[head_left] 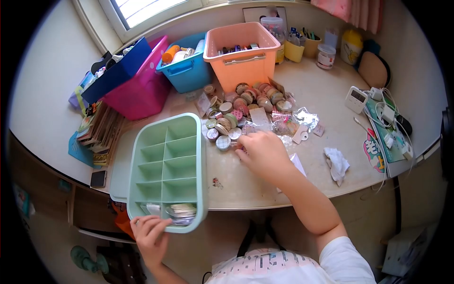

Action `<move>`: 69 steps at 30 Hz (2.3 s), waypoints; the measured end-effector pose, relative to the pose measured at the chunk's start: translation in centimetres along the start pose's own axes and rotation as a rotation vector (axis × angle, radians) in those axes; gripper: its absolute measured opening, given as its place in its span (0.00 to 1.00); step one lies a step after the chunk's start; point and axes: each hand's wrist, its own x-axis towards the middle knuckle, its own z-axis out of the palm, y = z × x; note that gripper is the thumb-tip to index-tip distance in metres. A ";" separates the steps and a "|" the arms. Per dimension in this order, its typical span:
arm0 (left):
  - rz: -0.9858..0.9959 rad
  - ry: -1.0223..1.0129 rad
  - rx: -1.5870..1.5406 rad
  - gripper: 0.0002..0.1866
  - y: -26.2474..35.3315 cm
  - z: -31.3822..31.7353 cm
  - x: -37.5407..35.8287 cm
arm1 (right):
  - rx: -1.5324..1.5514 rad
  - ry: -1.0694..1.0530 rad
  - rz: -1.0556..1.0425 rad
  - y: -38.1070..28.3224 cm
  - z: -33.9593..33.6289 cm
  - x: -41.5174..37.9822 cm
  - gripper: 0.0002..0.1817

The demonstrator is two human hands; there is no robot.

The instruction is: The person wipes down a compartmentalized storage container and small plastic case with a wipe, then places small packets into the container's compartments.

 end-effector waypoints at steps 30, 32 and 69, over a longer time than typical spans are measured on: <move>-0.201 0.187 0.089 0.40 -2.9 0.4 -1.7 | -0.280 -0.328 0.264 0.0 11.8 22.1 0.24; -0.168 0.154 0.093 0.42 -3.1 0.2 -1.8 | -0.334 -0.482 0.340 0.5 13.3 23.3 0.25; -0.019 0.272 0.032 0.32 -3.6 0.4 -2.4 | 0.514 -0.384 -0.722 -18.5 4.1 6.4 0.10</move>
